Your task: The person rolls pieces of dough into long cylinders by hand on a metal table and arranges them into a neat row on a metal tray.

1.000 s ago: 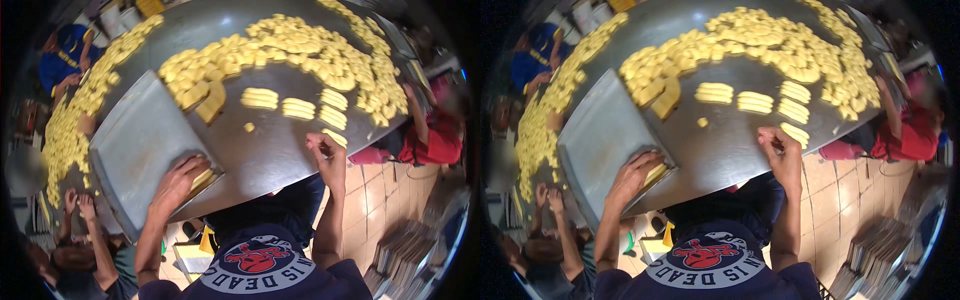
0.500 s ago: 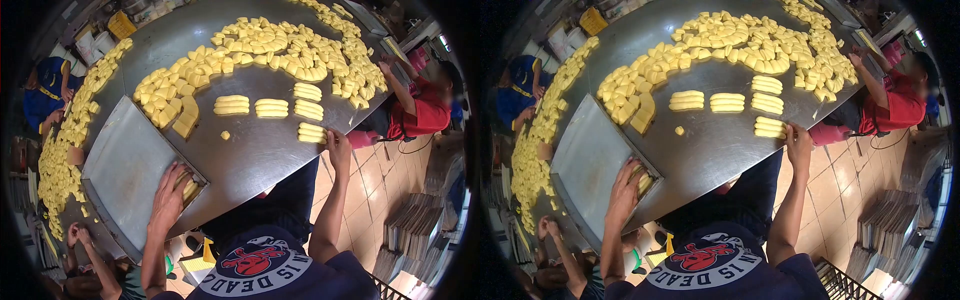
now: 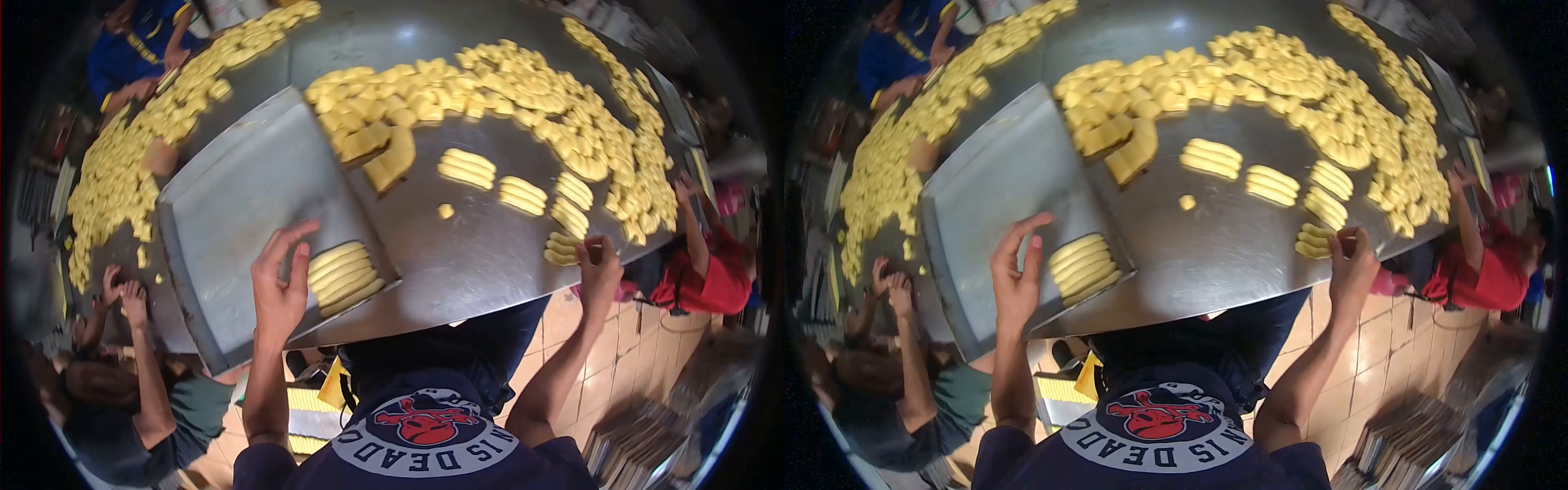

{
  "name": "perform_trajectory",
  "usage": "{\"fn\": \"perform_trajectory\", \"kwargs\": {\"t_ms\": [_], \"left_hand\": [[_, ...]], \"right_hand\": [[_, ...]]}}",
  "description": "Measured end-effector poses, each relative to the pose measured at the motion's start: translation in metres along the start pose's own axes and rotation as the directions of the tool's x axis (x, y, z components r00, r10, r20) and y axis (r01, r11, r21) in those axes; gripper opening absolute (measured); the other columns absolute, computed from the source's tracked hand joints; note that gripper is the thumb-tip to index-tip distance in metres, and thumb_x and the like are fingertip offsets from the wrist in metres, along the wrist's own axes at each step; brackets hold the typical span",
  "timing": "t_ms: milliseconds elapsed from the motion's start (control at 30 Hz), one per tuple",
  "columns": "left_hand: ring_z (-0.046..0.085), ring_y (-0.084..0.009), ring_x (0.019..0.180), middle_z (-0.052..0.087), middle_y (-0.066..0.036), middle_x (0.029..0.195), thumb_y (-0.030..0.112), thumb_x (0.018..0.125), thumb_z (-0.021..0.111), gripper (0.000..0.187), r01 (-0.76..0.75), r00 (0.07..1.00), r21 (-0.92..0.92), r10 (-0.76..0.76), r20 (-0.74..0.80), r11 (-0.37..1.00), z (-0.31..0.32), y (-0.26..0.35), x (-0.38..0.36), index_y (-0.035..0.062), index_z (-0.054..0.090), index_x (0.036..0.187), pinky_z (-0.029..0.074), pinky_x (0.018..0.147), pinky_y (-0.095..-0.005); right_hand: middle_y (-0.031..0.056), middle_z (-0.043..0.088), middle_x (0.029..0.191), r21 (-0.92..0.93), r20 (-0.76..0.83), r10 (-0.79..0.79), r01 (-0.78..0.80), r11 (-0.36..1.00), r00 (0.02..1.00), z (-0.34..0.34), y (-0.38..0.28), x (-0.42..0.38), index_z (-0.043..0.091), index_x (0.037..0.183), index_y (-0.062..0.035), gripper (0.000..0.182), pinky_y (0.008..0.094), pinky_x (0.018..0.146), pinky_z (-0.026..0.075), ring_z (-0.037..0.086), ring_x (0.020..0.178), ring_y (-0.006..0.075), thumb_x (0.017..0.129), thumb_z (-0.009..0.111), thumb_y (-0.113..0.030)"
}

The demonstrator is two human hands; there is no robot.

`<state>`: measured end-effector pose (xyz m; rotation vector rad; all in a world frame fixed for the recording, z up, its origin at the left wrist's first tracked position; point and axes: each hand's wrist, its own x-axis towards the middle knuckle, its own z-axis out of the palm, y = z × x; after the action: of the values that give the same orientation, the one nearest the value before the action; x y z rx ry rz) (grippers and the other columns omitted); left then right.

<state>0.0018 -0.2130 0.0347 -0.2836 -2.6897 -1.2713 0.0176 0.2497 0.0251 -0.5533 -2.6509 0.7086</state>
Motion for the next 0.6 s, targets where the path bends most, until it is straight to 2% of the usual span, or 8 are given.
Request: {"fn": "perform_trajectory", "kwargs": {"t_ms": [67, 100, 167, 233, 333, 400, 500, 600], "left_hand": [[0.064, -0.0233, 0.121, 0.072, -0.014, 0.121, 0.002, 0.103, 0.056, 0.025, 0.118, 0.967, -0.447, -0.205, -0.152, 0.887, 0.0, -0.009, -0.005, -0.0024, 0.066, 0.125, 0.044, 0.107, -0.0338], [0.064, -0.0233, 0.121, 0.072, -0.014, 0.121, 0.002, 0.103, 0.056, 0.025, 0.129, 0.962, -0.439, -0.219, -0.161, 0.889, -0.001, -0.012, -0.006, -0.0024, 0.066, 0.125, 0.044, 0.107, -0.0338], [0.062, -0.0172, 0.12, 0.07, -0.012, 0.124, 0.004, 0.103, 0.058, 0.027, 0.184, 0.938, -0.625, -0.326, -0.12, 0.759, -0.001, -0.016, -0.006, -0.0042, 0.063, 0.128, 0.044, 0.107, -0.0323], [0.061, -0.0192, 0.122, 0.069, -0.013, 0.127, 0.007, 0.104, 0.058, 0.03, 0.214, 0.93, -0.663, -0.356, -0.085, 0.717, 0.002, -0.012, -0.004, -0.0019, 0.061, 0.133, 0.045, 0.109, -0.0344], [0.059, -0.021, 0.127, 0.065, -0.015, 0.133, 0.011, 0.104, 0.06, 0.041, 0.242, 0.924, -0.747, -0.381, -0.017, 0.619, 0.005, 0.009, 0.001, 0.0016, 0.054, 0.144, 0.048, 0.11, -0.0369], [0.063, -0.0188, 0.12, 0.067, -0.014, 0.13, 0.012, 0.104, 0.062, 0.042, 0.321, 0.893, -0.868, -0.428, 0.143, 0.379, 0.003, 0.019, 0.002, 0.0012, 0.054, 0.144, 0.052, 0.104, -0.0345], [0.066, -0.0114, 0.11, 0.073, -0.007, 0.119, 0.008, 0.101, 0.066, 0.041, 0.356, 0.893, -0.799, -0.428, 0.138, 0.485, -0.006, -0.012, -0.004, 0.0044, 0.06, 0.141, 0.053, 0.097, -0.0285], [0.067, -0.0093, 0.101, 0.075, -0.006, 0.114, 0.01, 0.101, 0.067, 0.039, 0.466, 0.834, -0.697, -0.533, 0.14, 0.545, -0.019, -0.032, -0.001, 0.0045, 0.062, 0.139, 0.054, 0.09, -0.0272]], "right_hand": [[0.013, 0.074, 0.086, 0.039, 0.067, -0.164, 0.162, 0.986, 0.984, -0.009, -0.051, 0.002, 0.062, 0.098, 0.0026, 0.016, 0.0325, 0.069, 0.056, 0.076, 0.08, 0.021, 0.09, 0.075, -0.003], [0.013, 0.074, 0.086, 0.048, 0.082, -0.172, 0.169, 0.984, 0.982, -0.011, -0.075, 0.001, 0.062, 0.098, 0.0026, 0.016, 0.0325, 0.069, 0.056, 0.076, 0.08, 0.021, 0.09, 0.075, -0.003], [0.0129, 0.074, 0.092, 0.235, 0.202, -0.262, 0.213, 0.948, 0.944, -0.009, -0.122, -0.001, 0.066, 0.106, 0.0016, 0.017, 0.0309, 0.066, 0.057, 0.073, 0.081, 0.0176, 0.091, 0.074, -0.003], [0.0121, 0.074, 0.095, 0.358, 0.271, -0.334, 0.227, 0.906, 0.903, -0.004, -0.167, -0.005, 0.068, 0.111, -0.0009, 0.019, 0.0299, 0.065, 0.057, 0.071, 0.083, 0.016, 0.092, 0.072, -0.004], [0.0091, 0.071, 0.098, 0.6, 0.376, -0.543, 0.249, 0.76, 0.751, 0.023, -0.217, -0.007, 0.073, 0.122, -0.0081, 0.026, 0.0272, 0.069, 0.058, 0.066, 0.086, 0.0127, 0.097, 0.068, -0.006], [0.0074, 0.07, 0.099, 0.774, 0.441, -0.577, 0.035, 0.633, 0.688, 0.056, -0.237, -0.014, 0.074, 0.119, -0.0071, 0.022, 0.0272, 0.071, 0.058, 0.067, 0.087, 0.0134, 0.098, 0.066, -0.006], [0.0072, 0.069, 0.101, 0.831, 0.466, -0.652, -0.043, 0.555, 0.599, 0.105, -0.246, -0.023, 0.073, 0.122, -0.0065, 0.024, 0.0279, 0.073, 0.059, 0.067, 0.09, 0.0133, 0.099, 0.065, -0.007], [0.0126, 0.069, 0.104, 0.83, 0.513, -0.661, -0.119, 0.545, 0.548, 0.139, -0.25, -0.035, 0.069, 0.12, -0.0011, 0.025, 0.0317, 0.074, 0.059, 0.07, 0.093, 0.0202, 0.095, 0.068, -0.004]]}}
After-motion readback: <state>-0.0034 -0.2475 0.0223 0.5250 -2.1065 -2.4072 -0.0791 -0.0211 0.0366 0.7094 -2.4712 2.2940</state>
